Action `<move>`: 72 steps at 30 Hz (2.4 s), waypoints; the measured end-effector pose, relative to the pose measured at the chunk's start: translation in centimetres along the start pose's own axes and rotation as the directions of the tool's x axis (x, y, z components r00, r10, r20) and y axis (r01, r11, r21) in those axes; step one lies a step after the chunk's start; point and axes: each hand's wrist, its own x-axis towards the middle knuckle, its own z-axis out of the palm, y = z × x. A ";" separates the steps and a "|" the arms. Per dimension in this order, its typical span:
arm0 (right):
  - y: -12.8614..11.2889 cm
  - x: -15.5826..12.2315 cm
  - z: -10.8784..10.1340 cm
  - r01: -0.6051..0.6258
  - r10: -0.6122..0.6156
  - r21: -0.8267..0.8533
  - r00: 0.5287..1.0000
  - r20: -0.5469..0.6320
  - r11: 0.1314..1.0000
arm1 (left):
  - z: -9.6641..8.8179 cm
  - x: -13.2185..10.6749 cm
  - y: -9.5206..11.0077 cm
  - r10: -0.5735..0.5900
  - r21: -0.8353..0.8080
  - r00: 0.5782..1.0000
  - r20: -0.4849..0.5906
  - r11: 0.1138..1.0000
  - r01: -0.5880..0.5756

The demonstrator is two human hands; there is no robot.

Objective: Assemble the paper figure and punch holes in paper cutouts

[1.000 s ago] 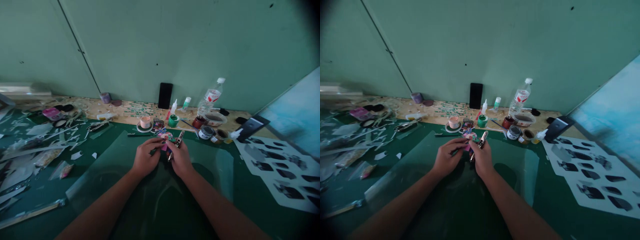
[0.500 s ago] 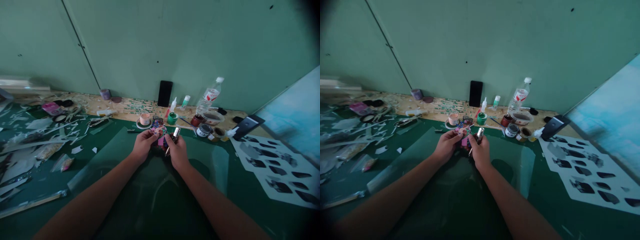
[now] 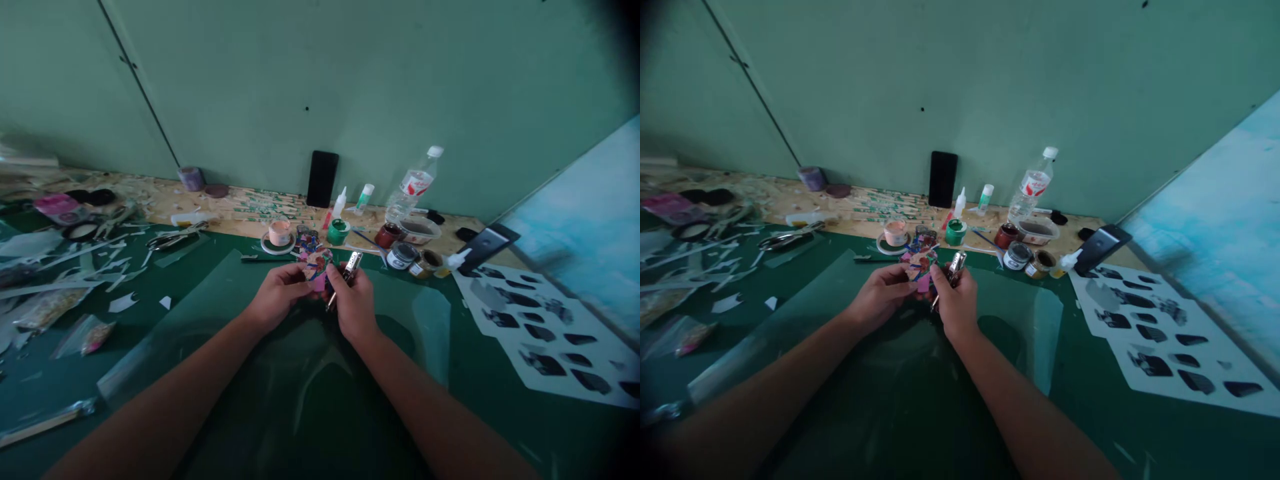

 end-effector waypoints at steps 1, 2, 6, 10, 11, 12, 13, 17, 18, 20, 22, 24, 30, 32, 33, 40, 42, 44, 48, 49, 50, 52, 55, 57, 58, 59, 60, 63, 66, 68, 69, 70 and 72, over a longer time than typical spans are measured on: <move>0.1 0.0 0.0 0.002 -0.002 0.008 1.000 0.006 1.000 | 0.0 -0.1 0.0 0.001 0.030 1.000 0.029 1.000 -0.002; 0.2 0.0 0.0 0.002 -0.002 0.017 1.000 0.013 1.000 | 0.0 -0.1 0.0 0.005 0.057 0.999 0.049 0.998 -0.008; 0.4 0.0 0.0 0.008 -0.008 0.024 1.000 -0.009 1.000 | 0.0 -0.3 -0.2 0.011 0.128 0.998 0.057 0.992 -0.018; 0.3 0.0 0.0 0.015 -0.014 0.029 1.000 -0.016 0.999 | -0.1 -0.4 -0.3 0.005 0.162 0.998 0.056 0.987 -0.014; 0.3 0.0 0.1 0.011 -0.010 0.036 1.000 -0.012 0.999 | -0.1 -0.4 -0.3 0.005 0.166 0.998 0.056 0.986 -0.014; 0.3 -0.1 0.1 0.005 -0.004 0.041 1.000 -0.007 0.999 | -0.1 -0.4 -0.3 0.006 0.169 0.999 0.052 0.985 -0.014; 0.4 -0.1 0.1 -0.003 0.003 0.038 1.000 -0.001 0.999 | -0.1 -0.4 -0.3 0.006 0.172 0.999 0.043 0.985 -0.013; 0.8 -0.1 0.2 -0.045 0.044 0.006 0.999 0.018 0.999 | 0.0 -0.3 -0.2 0.016 0.161 0.999 -0.038 0.987 -0.010; 0.8 -0.1 0.2 -0.061 0.061 0.014 0.998 0.029 0.998 | 0.0 -0.3 -0.1 0.022 0.153 0.998 -0.057 0.988 -0.013; 0.8 -0.1 0.2 -0.106 0.103 0.048 0.993 0.051 0.993 | 0.0 -0.3 0.0 0.034 0.135 0.996 -0.088 0.991 -0.022; 0.5 -0.1 0.2 -0.149 0.144 0.088 0.988 0.057 0.985 | 0.0 -0.3 0.1 0.040 0.114 0.993 -0.110 0.993 -0.028; 0.2 -0.1 0.2 -0.163 0.159 0.100 0.986 0.044 0.982 | 0.0 -0.4 0.4 0.043 0.085 0.991 -0.127 0.996 -0.033; -0.2 -0.3 -0.1 -0.101 0.117 -0.097 0.976 0.186 0.990 | -0.1 -0.7 1.6 0.053 -0.062 0.979 -0.197 0.996 -0.066; -0.2 -0.5 0.0 -0.085 0.115 -0.133 0.966 0.232 0.987 | -0.3 -0.8 2.1 0.054 -0.100 0.975 -0.218 0.992 -0.077; -0.2 -0.6 0.0 -0.075 0.112 -0.156 0.963 0.243 0.985 | -0.4 -0.8 2.4 0.054 -0.112 0.972 -0.229 0.990 -0.082; 0.1 -1.3 0.1 0.080 0.025 -0.241 0.915 0.403 0.967 | -1.0 -1.0 2.9 0.054 -0.134 0.967 -0.247 0.987 -0.089; 0.2 -1.5 0.0 0.132 -0.009 -0.257 0.902 0.431 0.957 | -1.0 -1.0 2.9 0.061 -0.138 0.969 -0.240 0.986 -0.096; 0.1 -1.6 0.0 0.151 -0.011 -0.276 0.893 0.450 0.949 | -0.8 -1.1 2.9 0.064 -0.154 0.967 -0.246 0.983 -0.104; 0.0 -1.8 0.0 0.131 0.013 -0.261 0.873 0.487 0.956 | -0.5 -1.3 2.9 0.064 -0.195 0.966 -0.250 0.974 -0.115; -0.1 -1.8 0.1 0.115 0.022 -0.250 0.874 0.486 0.961 | -0.4 -1.3 2.9 0.063 -0.202 0.966 -0.249 0.973 -0.115; -0.1 -1.8 0.1 0.099 0.031 -0.244 0.878 0.477 0.965 | -0.3 -1.4 2.8 0.058 -0.207 0.966 -0.250 0.972 -0.112; -0.3 -1.8 0.1 0.076 0.042 -0.244 0.895 0.444 0.967 | -0.2 -1.4 2.8 0.039 -0.214 0.964 -0.263 0.972 -0.098; -0.3 -1.8 0.0 0.083 0.034 -0.276 0.919 0.394 0.958 | 0.1 -1.5 2.9 -0.002 -0.231 0.955 -0.298 0.970 -0.070; -0.3 -1.8 -0.1 0.133 0.007 -0.344 0.926 0.377 0.930 | 0.3 -1.6 3.0 -0.029 -0.238 0.948 -0.315 0.970 -0.049; -0.3 -1.8 -0.2 0.173 -0.014 -0.394 0.927 0.375 0.902 | 0.5 -1.7 3.1 -0.040 -0.239 0.946 -0.321 0.970 -0.040; -0.2 -1.8 -0.3 0.219 -0.039 -0.449 0.926 0.376 0.866 | 0.6 -1.8 3.1 -0.048 -0.238 0.944 -0.326 0.971 -0.033; -0.2 -1.8 -0.4 0.266 -0.068 -0.499 0.923 0.378 0.825 | 0.8 -1.9 3.2 -0.058 -0.234 0.942 -0.331 0.972 -0.023; -0.1 -1.8 -0.6 0.379 -0.158 -0.590 0.907 0.391 0.713 | 1.2 -2.1 3.3 -0.107 -0.214 0.937 -0.333 0.976 0.036; 0.0 -1.8 -0.7 0.433 -0.195 -0.613 0.888 0.416 0.661 | 1.3 -2.2 3.3 -0.135 -0.193 0.934 -0.330 0.978 0.073; 0.0 -1.8 -0.6 0.445 -0.201 -0.618 0.883 0.425 0.648 | 1.2 -2.3 3.4 -0.124 -0.184 0.934 -0.334 0.981 0.065; 0.1 -1.8 -0.6 0.449 -0.206 -0.619 0.881 0.425 0.644 | 1.2 -2.3 3.4 -0.119 -0.175 0.935 -0.335 0.983 0.062; 0.1 -1.8 -0.6 0.454 -0.211 -0.622 0.880 0.425 0.638 | 1.2 -2.3 3.5 -0.115 -0.163 0.935 -0.336 0.985 0.063; 0.2 -1.8 -0.6 0.467 -0.219 -0.627 0.874 0.433 0.624 | 1.2 -2.4 3.6 -0.113 -0.128 0.931 -0.347 0.989 0.072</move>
